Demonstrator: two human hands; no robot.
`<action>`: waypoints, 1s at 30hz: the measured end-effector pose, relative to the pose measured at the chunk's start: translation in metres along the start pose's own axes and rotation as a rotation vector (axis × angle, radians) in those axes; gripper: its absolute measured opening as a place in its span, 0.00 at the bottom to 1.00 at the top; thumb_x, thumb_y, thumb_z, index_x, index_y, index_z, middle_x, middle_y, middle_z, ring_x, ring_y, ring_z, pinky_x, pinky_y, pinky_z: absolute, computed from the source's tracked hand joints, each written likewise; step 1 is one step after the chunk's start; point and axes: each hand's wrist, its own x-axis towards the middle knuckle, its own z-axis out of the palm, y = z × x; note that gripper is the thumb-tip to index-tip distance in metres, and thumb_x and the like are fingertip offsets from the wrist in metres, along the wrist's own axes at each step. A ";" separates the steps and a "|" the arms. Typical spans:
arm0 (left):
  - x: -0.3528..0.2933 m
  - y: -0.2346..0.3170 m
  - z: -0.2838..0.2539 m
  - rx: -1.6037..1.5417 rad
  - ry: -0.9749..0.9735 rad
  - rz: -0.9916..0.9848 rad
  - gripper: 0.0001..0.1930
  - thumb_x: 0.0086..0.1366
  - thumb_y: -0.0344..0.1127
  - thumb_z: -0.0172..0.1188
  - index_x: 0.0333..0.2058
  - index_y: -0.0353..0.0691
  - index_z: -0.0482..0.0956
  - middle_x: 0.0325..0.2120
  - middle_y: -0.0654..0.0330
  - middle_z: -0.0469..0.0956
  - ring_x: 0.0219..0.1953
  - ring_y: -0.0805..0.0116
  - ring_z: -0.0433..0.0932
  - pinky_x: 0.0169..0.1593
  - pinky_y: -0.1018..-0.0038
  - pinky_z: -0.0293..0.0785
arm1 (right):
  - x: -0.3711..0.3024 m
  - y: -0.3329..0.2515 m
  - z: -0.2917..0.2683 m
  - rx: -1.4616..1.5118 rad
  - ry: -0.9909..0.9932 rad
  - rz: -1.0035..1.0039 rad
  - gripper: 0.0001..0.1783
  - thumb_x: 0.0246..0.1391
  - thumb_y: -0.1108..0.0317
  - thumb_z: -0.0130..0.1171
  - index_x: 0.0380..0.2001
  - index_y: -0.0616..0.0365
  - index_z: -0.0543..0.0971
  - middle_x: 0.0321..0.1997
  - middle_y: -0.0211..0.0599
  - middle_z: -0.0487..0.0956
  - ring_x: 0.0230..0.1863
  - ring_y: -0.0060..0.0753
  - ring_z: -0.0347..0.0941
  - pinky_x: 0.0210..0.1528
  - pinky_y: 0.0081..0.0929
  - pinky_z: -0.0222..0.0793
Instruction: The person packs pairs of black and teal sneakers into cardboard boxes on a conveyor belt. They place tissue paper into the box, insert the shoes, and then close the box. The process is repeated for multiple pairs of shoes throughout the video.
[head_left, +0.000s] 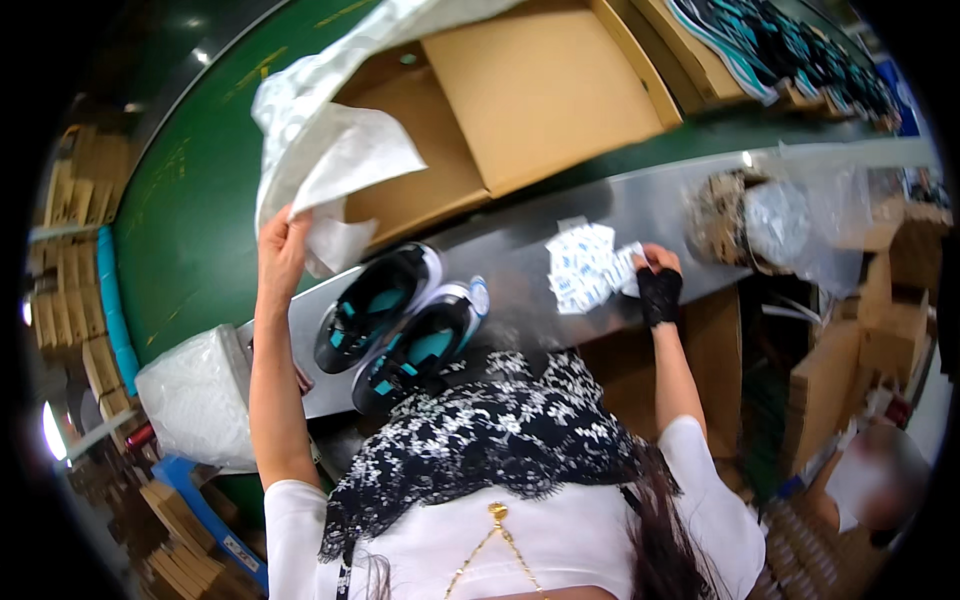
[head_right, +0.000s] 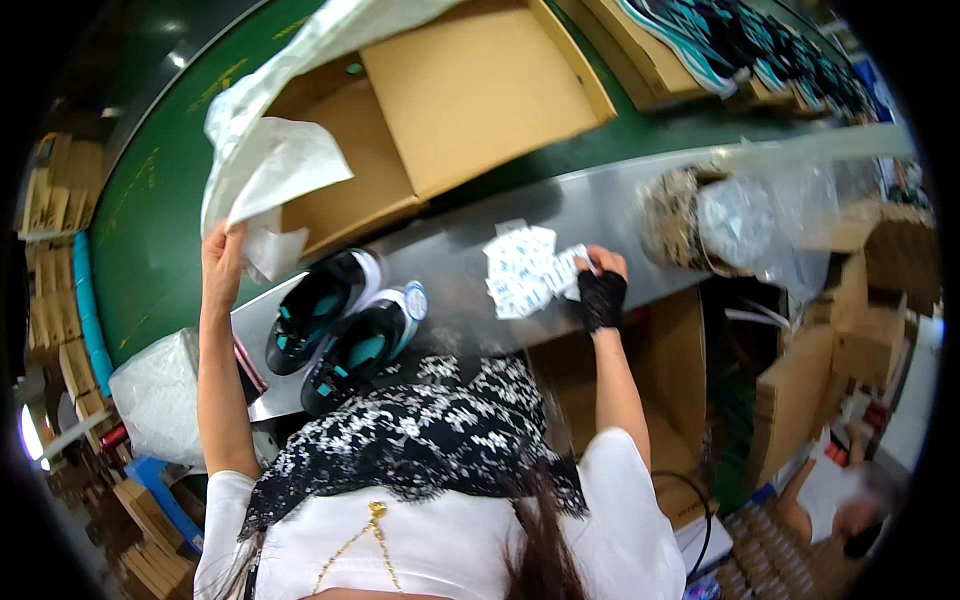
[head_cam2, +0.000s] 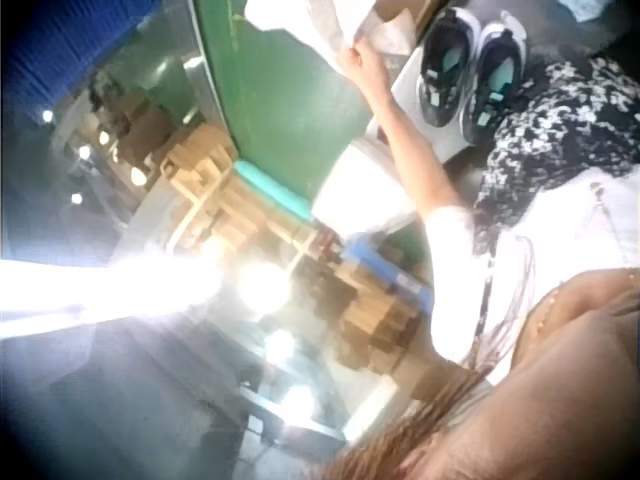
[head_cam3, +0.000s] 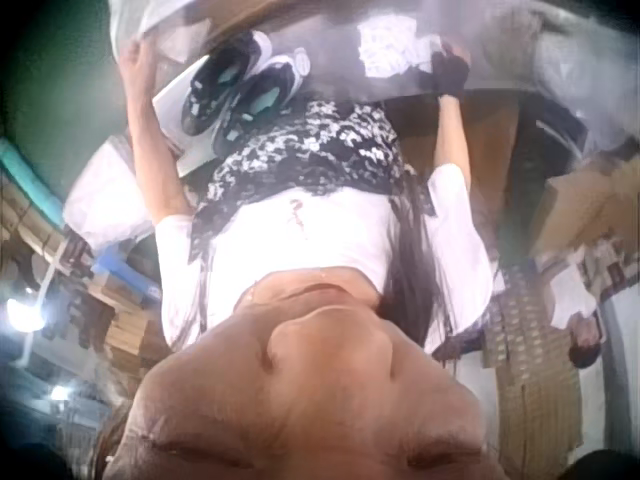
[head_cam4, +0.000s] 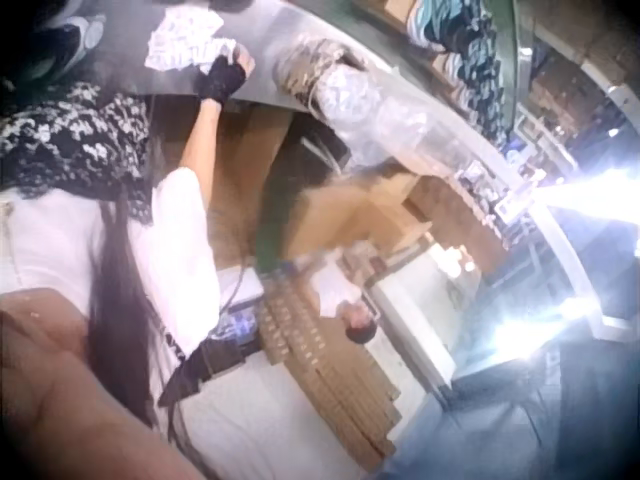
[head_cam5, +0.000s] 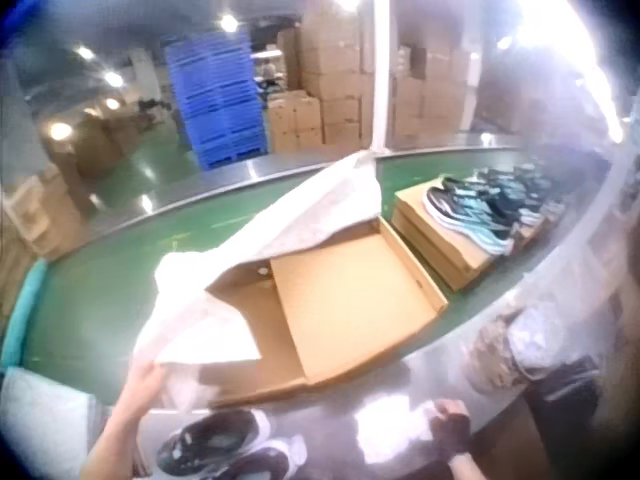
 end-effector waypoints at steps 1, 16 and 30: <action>-0.003 0.006 -0.011 -0.031 -0.023 -0.021 0.12 0.62 0.36 0.50 0.37 0.33 0.76 0.25 0.70 0.73 0.28 0.83 0.67 0.31 0.85 0.63 | -0.002 0.014 0.004 0.024 0.124 -0.135 0.10 0.40 0.68 0.61 0.30 0.55 0.77 0.33 0.37 0.70 0.32 0.34 0.67 0.33 0.26 0.63; -0.100 0.064 -0.102 -0.474 0.349 -0.106 0.07 0.53 0.24 0.52 0.31 0.30 0.76 0.31 0.56 0.76 0.37 0.70 0.73 0.43 0.78 0.68 | 0.125 -0.287 0.066 0.819 -0.980 0.170 0.39 0.44 0.51 0.61 0.51 0.68 0.62 0.52 0.54 0.65 0.48 0.43 0.69 0.45 0.32 0.68; -0.120 0.028 -0.186 0.955 0.208 0.236 0.13 0.43 0.22 0.53 0.31 0.37 0.77 0.38 0.57 0.73 0.42 0.57 0.72 0.45 0.66 0.67 | 0.215 -0.285 0.161 0.963 -0.146 0.064 0.13 0.45 0.60 0.58 0.21 0.60 0.73 0.20 0.32 0.72 0.20 0.25 0.65 0.25 0.23 0.64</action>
